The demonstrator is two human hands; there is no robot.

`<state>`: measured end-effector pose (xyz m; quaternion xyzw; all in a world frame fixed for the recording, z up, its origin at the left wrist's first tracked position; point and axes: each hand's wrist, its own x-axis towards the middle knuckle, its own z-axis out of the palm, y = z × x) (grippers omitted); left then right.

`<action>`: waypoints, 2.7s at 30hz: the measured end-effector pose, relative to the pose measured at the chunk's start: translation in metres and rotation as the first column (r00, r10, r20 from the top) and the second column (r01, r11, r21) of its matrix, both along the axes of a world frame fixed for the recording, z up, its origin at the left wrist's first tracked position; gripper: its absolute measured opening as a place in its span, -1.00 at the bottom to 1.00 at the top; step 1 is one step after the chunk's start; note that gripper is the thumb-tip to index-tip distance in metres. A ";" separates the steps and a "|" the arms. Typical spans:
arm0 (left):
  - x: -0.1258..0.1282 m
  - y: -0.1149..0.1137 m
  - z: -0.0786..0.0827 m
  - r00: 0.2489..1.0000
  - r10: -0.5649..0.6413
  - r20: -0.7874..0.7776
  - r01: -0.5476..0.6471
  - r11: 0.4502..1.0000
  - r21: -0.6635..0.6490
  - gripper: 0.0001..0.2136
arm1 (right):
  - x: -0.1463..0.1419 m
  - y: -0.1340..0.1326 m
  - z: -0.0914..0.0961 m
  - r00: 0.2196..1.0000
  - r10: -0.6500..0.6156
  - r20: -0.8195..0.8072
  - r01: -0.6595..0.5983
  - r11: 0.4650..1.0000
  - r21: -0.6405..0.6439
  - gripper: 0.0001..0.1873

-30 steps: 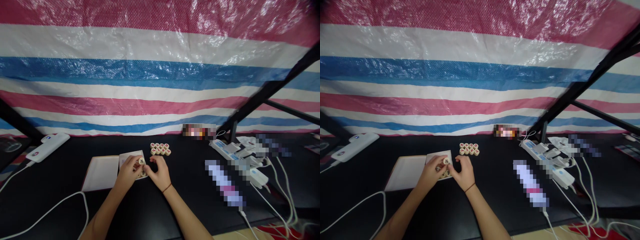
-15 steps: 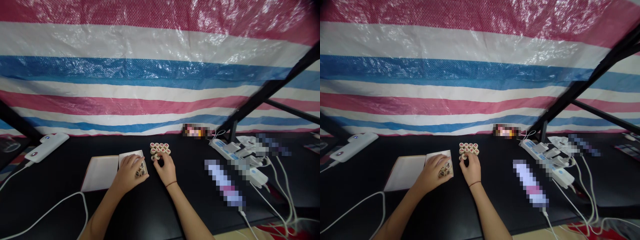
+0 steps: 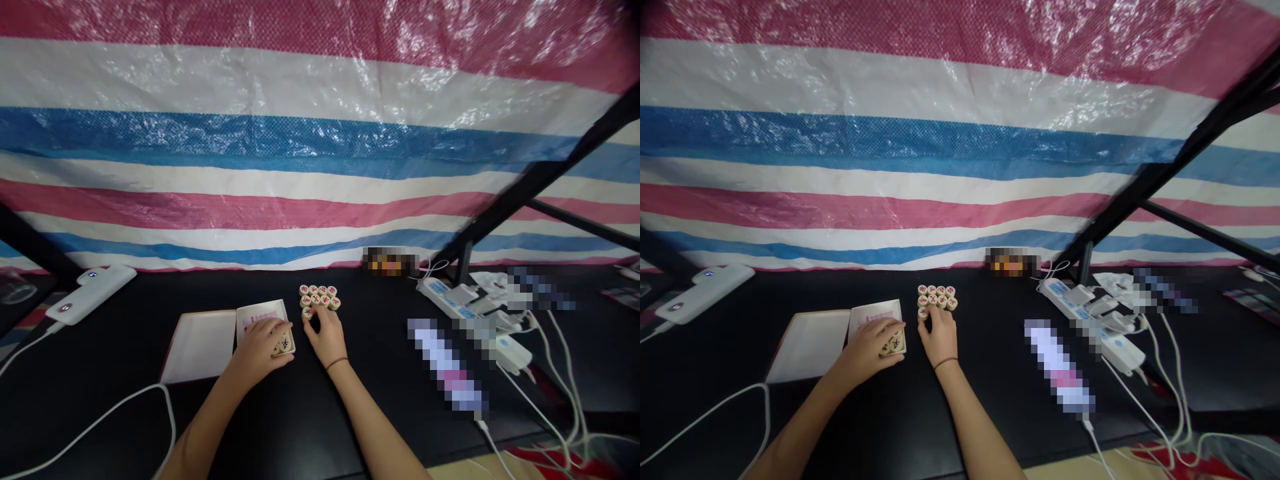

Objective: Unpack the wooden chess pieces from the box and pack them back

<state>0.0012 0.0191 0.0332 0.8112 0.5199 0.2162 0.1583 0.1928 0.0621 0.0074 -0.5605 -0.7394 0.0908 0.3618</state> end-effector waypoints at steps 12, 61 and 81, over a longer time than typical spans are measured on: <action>-0.005 0.005 0.008 0.997 -0.070 0.029 0.071 0.996 -0.054 -0.50 | 0.002 0.003 -0.004 1.000 0.012 0.005 -0.012 1.000 0.017 -0.91; -0.037 0.003 0.022 0.959 0.194 -0.204 -0.227 0.962 -0.151 -0.71 | -0.023 -0.024 0.021 0.930 0.333 0.157 -0.275 0.912 -0.305 -0.21; -0.026 -0.003 0.040 0.905 0.348 -0.243 -0.389 0.910 -0.143 -0.77 | -0.023 -0.025 0.021 0.931 0.324 0.168 -0.267 0.919 -0.290 -0.21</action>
